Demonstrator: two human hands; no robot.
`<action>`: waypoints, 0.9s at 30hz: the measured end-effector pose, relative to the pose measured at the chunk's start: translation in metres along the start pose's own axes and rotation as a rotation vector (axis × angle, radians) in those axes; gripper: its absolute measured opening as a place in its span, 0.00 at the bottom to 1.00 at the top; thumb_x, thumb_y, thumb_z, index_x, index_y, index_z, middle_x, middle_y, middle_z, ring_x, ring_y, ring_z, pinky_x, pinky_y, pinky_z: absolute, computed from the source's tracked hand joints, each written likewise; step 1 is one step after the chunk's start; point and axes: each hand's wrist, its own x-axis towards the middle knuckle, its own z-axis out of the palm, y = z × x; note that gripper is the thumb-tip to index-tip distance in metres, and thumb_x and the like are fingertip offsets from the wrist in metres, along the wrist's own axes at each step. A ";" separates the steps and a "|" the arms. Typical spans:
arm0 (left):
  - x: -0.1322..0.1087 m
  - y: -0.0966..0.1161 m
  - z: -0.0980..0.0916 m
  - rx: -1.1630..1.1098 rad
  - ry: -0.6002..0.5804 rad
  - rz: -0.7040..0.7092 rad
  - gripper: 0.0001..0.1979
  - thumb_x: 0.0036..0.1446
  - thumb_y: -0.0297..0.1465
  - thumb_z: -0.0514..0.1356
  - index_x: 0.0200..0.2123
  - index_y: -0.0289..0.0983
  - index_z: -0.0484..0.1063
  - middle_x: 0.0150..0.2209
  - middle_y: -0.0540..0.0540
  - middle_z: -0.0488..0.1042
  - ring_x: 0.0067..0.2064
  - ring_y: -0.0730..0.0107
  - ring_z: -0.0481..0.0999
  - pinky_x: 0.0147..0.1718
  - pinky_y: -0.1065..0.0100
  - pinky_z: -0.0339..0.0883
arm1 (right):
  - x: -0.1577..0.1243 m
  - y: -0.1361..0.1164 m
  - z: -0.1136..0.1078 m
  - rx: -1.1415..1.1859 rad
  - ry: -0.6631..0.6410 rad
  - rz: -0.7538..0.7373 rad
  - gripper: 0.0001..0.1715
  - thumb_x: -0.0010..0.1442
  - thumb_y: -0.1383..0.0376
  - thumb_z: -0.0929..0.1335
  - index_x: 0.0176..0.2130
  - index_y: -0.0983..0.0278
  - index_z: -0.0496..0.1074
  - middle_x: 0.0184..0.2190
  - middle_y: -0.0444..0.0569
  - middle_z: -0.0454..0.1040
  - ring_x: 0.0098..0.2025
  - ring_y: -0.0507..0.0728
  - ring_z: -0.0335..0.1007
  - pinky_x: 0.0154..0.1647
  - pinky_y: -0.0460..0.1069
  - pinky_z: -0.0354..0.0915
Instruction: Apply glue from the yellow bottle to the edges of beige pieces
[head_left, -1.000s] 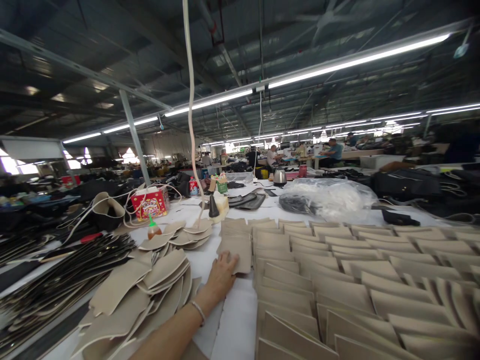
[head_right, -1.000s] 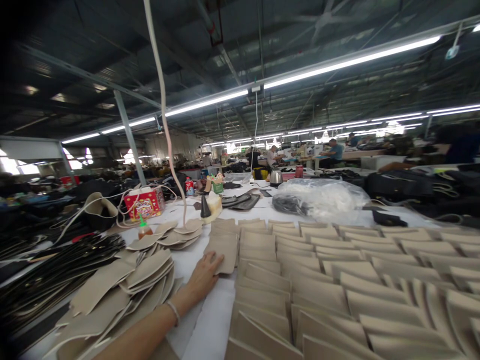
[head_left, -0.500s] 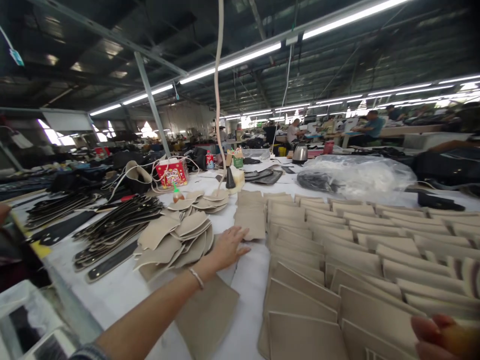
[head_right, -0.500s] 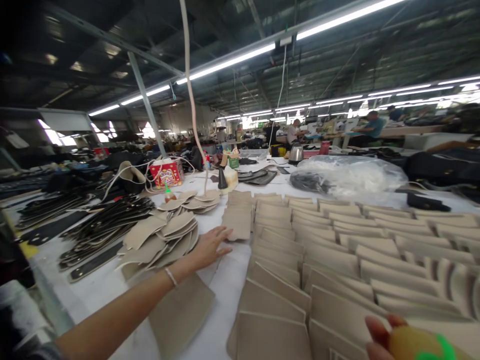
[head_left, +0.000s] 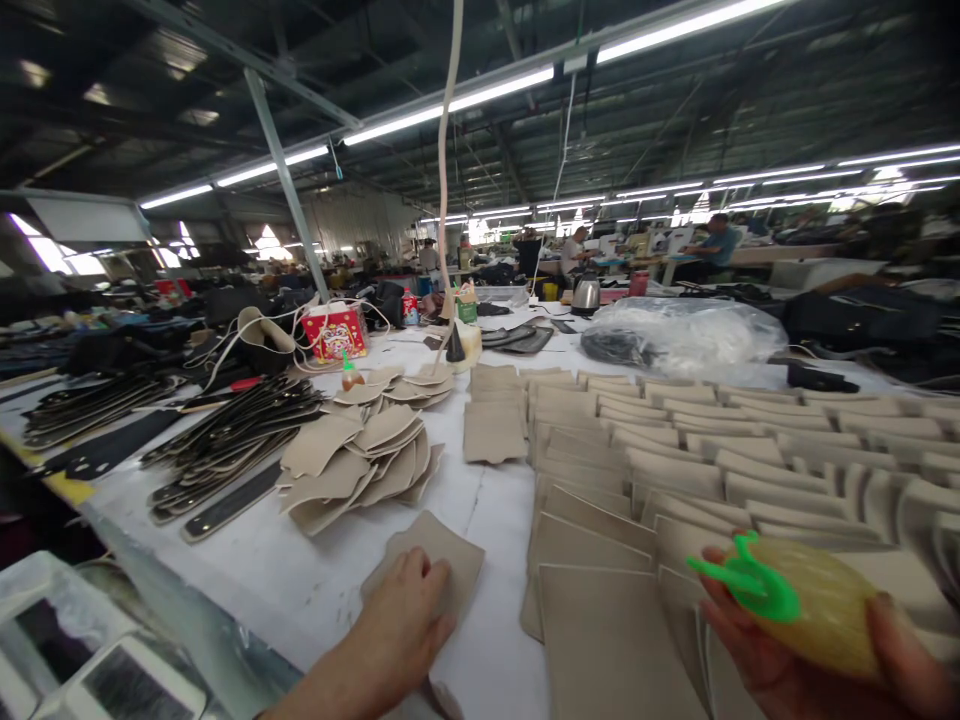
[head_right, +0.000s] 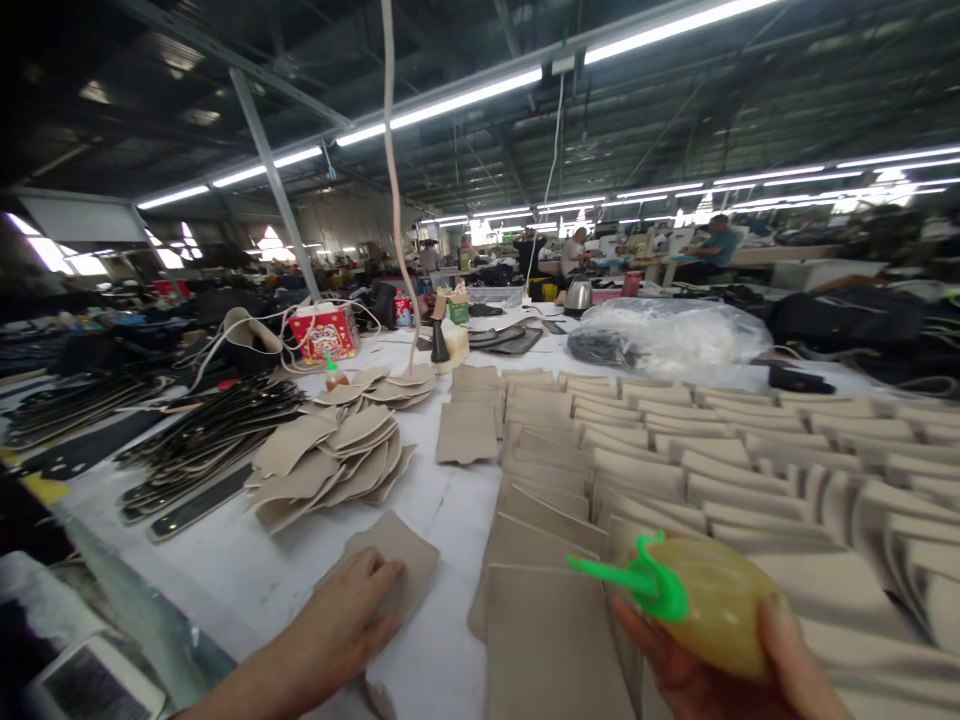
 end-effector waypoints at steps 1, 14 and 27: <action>0.001 0.001 -0.002 0.003 -0.009 -0.001 0.19 0.55 0.31 0.54 0.51 0.36 0.68 0.49 0.39 0.67 0.52 0.57 0.67 0.53 0.58 0.61 | -0.005 -0.003 0.005 0.036 0.058 0.069 0.23 0.56 0.47 0.67 0.48 0.53 0.75 0.55 0.50 0.70 0.46 0.66 0.74 0.34 0.54 0.78; 0.016 0.029 -0.007 0.198 -0.047 -0.064 0.20 0.49 0.21 0.54 0.47 0.26 0.70 0.48 0.30 0.69 0.49 0.50 0.72 0.48 0.55 0.68 | -0.034 -0.005 0.029 0.095 0.164 0.319 0.38 0.37 0.53 0.76 0.50 0.54 0.74 0.52 0.52 0.73 0.44 0.72 0.74 0.33 0.58 0.77; 0.019 0.013 -0.011 0.135 0.006 0.149 0.18 0.54 0.23 0.47 0.42 0.38 0.72 0.41 0.41 0.75 0.42 0.57 0.76 0.42 0.59 0.69 | -0.037 0.007 0.033 -0.379 -0.259 -0.132 0.38 0.46 0.55 0.77 0.53 0.55 0.65 0.43 0.47 0.72 0.40 0.55 0.73 0.39 0.40 0.70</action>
